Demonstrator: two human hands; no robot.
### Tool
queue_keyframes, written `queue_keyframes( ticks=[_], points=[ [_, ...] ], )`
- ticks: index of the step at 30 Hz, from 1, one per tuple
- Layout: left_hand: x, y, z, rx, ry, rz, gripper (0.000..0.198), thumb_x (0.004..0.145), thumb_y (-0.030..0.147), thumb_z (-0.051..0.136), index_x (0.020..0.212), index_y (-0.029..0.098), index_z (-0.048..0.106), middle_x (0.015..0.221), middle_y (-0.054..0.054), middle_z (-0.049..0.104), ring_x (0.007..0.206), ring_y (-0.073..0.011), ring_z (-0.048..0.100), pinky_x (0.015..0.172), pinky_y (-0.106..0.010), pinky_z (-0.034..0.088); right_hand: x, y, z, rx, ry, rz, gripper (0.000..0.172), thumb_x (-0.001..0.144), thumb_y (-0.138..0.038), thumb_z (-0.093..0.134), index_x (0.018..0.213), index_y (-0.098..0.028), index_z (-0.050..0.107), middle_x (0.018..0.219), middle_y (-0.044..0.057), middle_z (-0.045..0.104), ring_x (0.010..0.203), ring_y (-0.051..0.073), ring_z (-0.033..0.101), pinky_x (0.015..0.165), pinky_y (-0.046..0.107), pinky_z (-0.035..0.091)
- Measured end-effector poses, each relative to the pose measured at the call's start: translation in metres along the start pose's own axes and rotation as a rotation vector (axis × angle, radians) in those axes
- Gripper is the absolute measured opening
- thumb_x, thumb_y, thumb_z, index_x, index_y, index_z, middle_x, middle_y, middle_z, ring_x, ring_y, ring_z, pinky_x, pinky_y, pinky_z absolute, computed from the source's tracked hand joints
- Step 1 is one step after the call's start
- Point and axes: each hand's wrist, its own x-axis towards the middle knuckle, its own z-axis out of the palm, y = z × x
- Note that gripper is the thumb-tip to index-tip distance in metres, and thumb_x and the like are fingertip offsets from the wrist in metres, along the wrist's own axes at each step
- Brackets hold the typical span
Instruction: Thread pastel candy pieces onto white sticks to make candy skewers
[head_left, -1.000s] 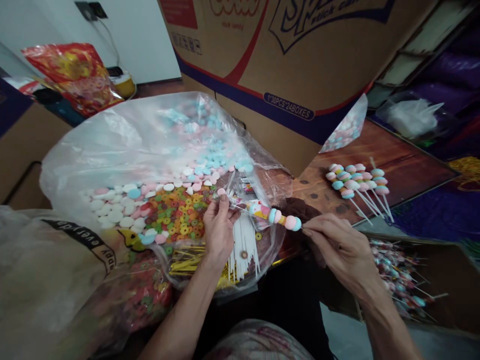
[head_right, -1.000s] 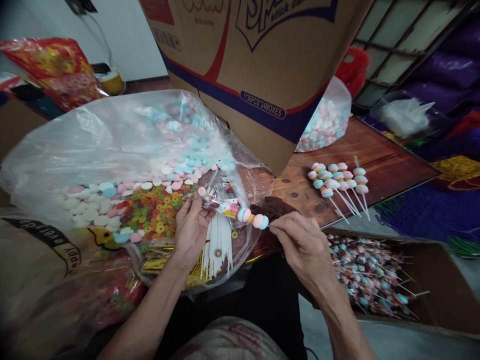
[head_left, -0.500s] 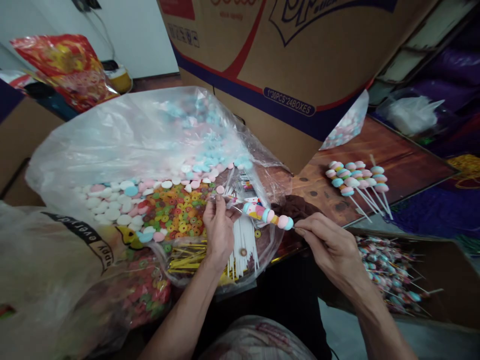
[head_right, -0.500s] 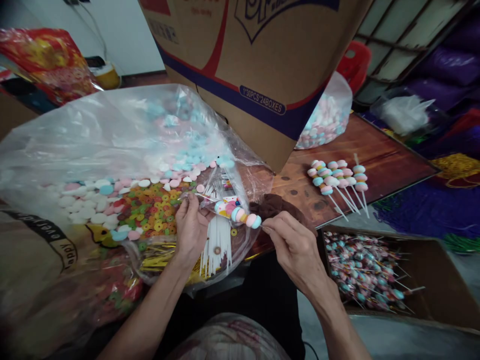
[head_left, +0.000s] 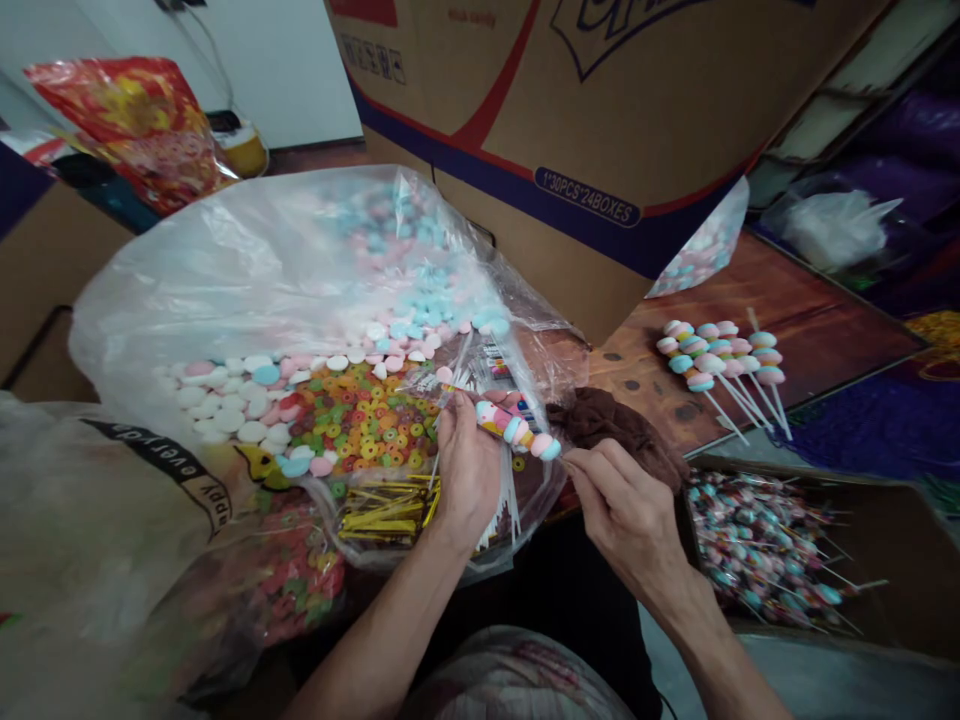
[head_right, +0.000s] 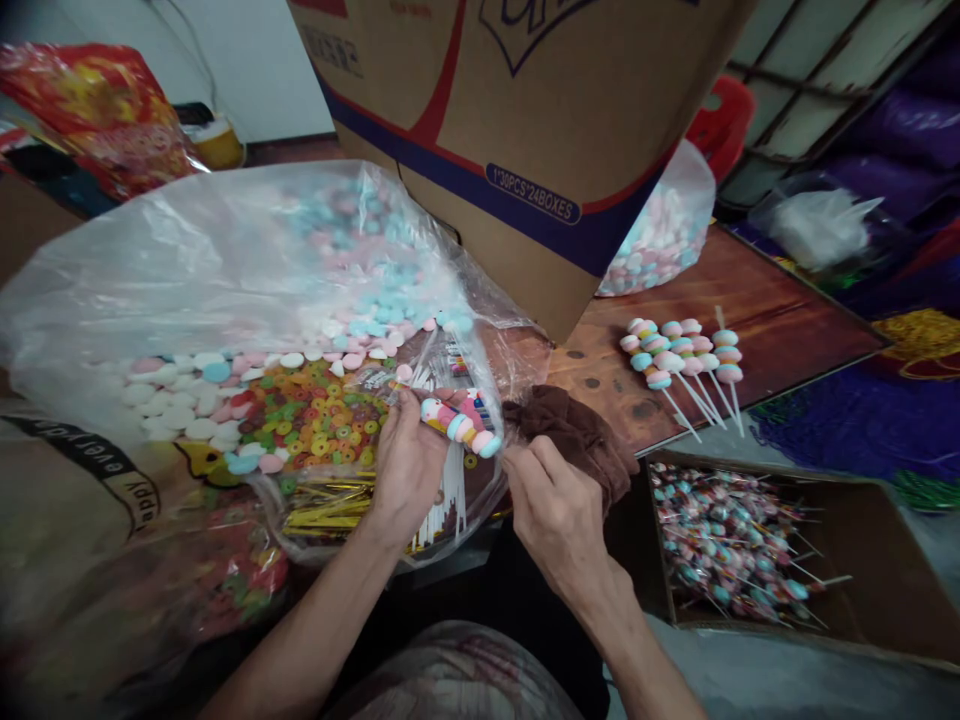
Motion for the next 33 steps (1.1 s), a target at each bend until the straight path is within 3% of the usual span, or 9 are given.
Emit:
queue_keyframes(
  ticks=[9, 15, 22, 30, 33],
  points=[
    [0.0, -0.005, -0.002, -0.007, -0.004, -0.047, 0.029, 0.093, 0.045, 0.055, 0.084, 0.017, 0.057, 0.083, -0.005, 0.07, 0.078, -0.0161, 0.067, 0.077, -0.031, 0.052, -0.004, -0.014, 0.02, 0.173, 0.035, 0.173, 0.015, 0.095, -0.012, 0.051, 0.086, -0.018, 0.061, 0.074, 0.002, 0.057, 0.067, 0.013, 0.057, 0.064, 0.023, 0.048],
    [0.003, 0.0, -0.005, -0.002, 0.011, -0.055, 0.014, 0.093, 0.034, 0.059, 0.091, 0.02, 0.057, 0.085, -0.003, 0.07, 0.081, -0.0139, 0.067, 0.083, -0.03, 0.051, -0.006, -0.004, 0.033, -0.006, 0.052, 0.067, 0.017, 0.097, -0.012, 0.048, 0.094, -0.017, 0.064, 0.077, 0.004, 0.059, 0.066, 0.013, 0.059, 0.065, 0.023, 0.049],
    [0.014, 0.014, -0.018, 0.116, -0.096, -0.204, 0.028, 0.09, 0.043, 0.06, 0.088, 0.014, 0.062, 0.085, -0.01, 0.072, 0.084, -0.0223, 0.07, 0.081, -0.037, 0.055, 0.001, 0.01, 0.015, -0.03, -0.028, 0.014, 0.016, 0.098, -0.016, 0.049, 0.096, -0.017, 0.065, 0.078, 0.004, 0.061, 0.069, 0.012, 0.061, 0.067, 0.022, 0.05],
    [0.009, 0.007, -0.014, 0.088, -0.051, -0.139, 0.025, 0.093, 0.038, 0.058, 0.089, 0.015, 0.067, 0.089, -0.008, 0.073, 0.084, -0.0177, 0.07, 0.084, -0.032, 0.054, 0.0, 0.002, 0.027, -0.137, 0.026, -0.03, 0.019, 0.095, -0.01, 0.049, 0.096, -0.017, 0.066, 0.077, 0.004, 0.062, 0.067, 0.012, 0.061, 0.062, 0.021, 0.048],
    [0.01, 0.011, -0.015, 0.092, -0.043, -0.178, 0.03, 0.093, 0.042, 0.056, 0.087, 0.014, 0.066, 0.089, -0.01, 0.073, 0.083, -0.0183, 0.07, 0.083, -0.032, 0.055, 0.001, 0.002, 0.027, -0.036, 0.008, -0.012, 0.018, 0.096, -0.011, 0.049, 0.097, -0.016, 0.066, 0.077, 0.004, 0.06, 0.066, 0.012, 0.059, 0.062, 0.022, 0.048]
  ],
)
